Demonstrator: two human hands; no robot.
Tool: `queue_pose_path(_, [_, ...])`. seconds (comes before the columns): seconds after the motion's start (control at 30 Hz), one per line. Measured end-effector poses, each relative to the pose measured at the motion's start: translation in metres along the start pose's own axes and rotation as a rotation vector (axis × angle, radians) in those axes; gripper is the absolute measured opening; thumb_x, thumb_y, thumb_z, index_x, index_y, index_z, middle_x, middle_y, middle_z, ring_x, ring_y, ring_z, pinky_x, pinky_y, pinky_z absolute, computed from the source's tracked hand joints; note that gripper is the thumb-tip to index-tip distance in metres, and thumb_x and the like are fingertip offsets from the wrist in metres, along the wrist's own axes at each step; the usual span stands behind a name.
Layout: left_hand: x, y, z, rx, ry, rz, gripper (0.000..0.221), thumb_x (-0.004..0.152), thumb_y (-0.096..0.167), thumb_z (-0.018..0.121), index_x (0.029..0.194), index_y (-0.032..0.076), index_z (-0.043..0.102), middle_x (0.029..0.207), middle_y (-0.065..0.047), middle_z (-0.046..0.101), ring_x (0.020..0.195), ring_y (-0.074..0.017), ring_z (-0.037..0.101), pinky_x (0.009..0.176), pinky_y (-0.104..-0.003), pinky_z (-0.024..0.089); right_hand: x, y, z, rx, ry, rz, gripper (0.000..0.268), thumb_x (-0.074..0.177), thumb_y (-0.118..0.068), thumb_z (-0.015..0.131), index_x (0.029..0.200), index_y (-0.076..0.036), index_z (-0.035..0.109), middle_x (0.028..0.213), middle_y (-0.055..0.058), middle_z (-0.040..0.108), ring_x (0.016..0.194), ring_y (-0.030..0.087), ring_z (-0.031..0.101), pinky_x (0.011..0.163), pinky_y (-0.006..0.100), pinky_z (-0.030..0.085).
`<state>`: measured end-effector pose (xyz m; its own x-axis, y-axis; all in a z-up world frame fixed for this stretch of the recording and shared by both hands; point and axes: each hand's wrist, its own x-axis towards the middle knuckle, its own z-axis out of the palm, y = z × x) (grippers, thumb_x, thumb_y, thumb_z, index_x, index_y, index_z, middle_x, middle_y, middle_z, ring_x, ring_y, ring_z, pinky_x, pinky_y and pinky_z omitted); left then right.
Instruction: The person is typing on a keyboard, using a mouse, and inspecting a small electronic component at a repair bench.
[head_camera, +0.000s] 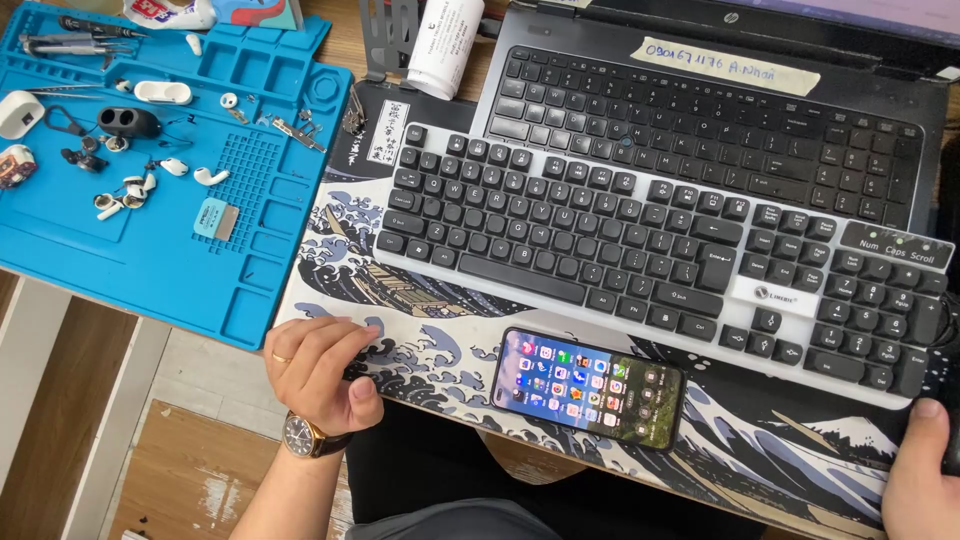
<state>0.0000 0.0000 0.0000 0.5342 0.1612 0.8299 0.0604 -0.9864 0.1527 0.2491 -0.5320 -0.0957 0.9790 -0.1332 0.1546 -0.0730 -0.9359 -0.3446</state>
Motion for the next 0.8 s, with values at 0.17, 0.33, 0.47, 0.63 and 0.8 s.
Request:
queue_pose_path(0.17, [0.001,0.0,0.0,0.002,0.006,0.003,0.053,0.101,0.039,0.033,0.086,0.008,0.074,0.081,-0.006,0.072,0.079,-0.025,0.065,0.074,-0.039,0.044,0.0,-0.007,-0.006,0.055,-0.023,-0.002,0.07,0.146,-0.053,0.055,0.144,0.015,0.071,0.127,0.035,0.07,0.118,0.051,0.061,0.099,0.051,0.043])
queue_pose_path(0.33, [0.0,0.0,0.0,0.006,-0.001,-0.001,0.053,0.1,0.039,0.033,0.086,0.008,0.074,0.081,-0.006,0.072,0.079,-0.0249,0.065,0.074,-0.039,0.044,0.0,-0.013,-0.009,0.06,-0.032,0.03,0.071,0.144,-0.056,0.054,0.145,0.014,0.07,0.13,0.036,0.069,0.12,0.052,0.058,0.1,0.051,0.041])
queue_pose_path(0.47, [0.001,0.001,0.0,0.007,0.0,-0.003,0.053,0.101,0.039,0.033,0.085,0.009,0.074,0.081,-0.006,0.072,0.079,-0.0248,0.065,0.074,-0.039,0.044,0.0,-0.034,-0.017,0.109,-0.036,0.062,0.063,0.139,-0.05,0.055,0.144,0.012,0.069,0.132,0.033,0.067,0.12,0.049,0.058,0.099,0.05,0.042])
queue_pose_path(0.63, [0.001,0.001,0.0,0.002,-0.005,-0.005,0.053,0.101,0.039,0.034,0.085,0.009,0.074,0.081,-0.006,0.072,0.079,-0.0247,0.065,0.074,-0.039,0.044,0.004,-0.006,-0.005,0.026,-0.062,0.071,0.07,0.146,-0.054,0.054,0.132,0.01,0.077,0.115,0.031,0.074,0.11,0.045,0.067,0.09,0.048,0.049])
queue_pose_path(0.8, [0.002,0.0,-0.001,-0.003,0.007,0.008,0.051,0.1,0.037,0.035,0.085,0.008,0.074,0.081,-0.006,0.072,0.077,-0.0248,0.065,0.074,-0.039,0.044,0.003,-0.021,-0.016,-0.013,0.044,0.05,0.058,0.139,-0.051,0.068,0.133,0.006,0.077,0.115,0.026,0.076,0.1,0.044,0.071,0.08,0.05,0.054])
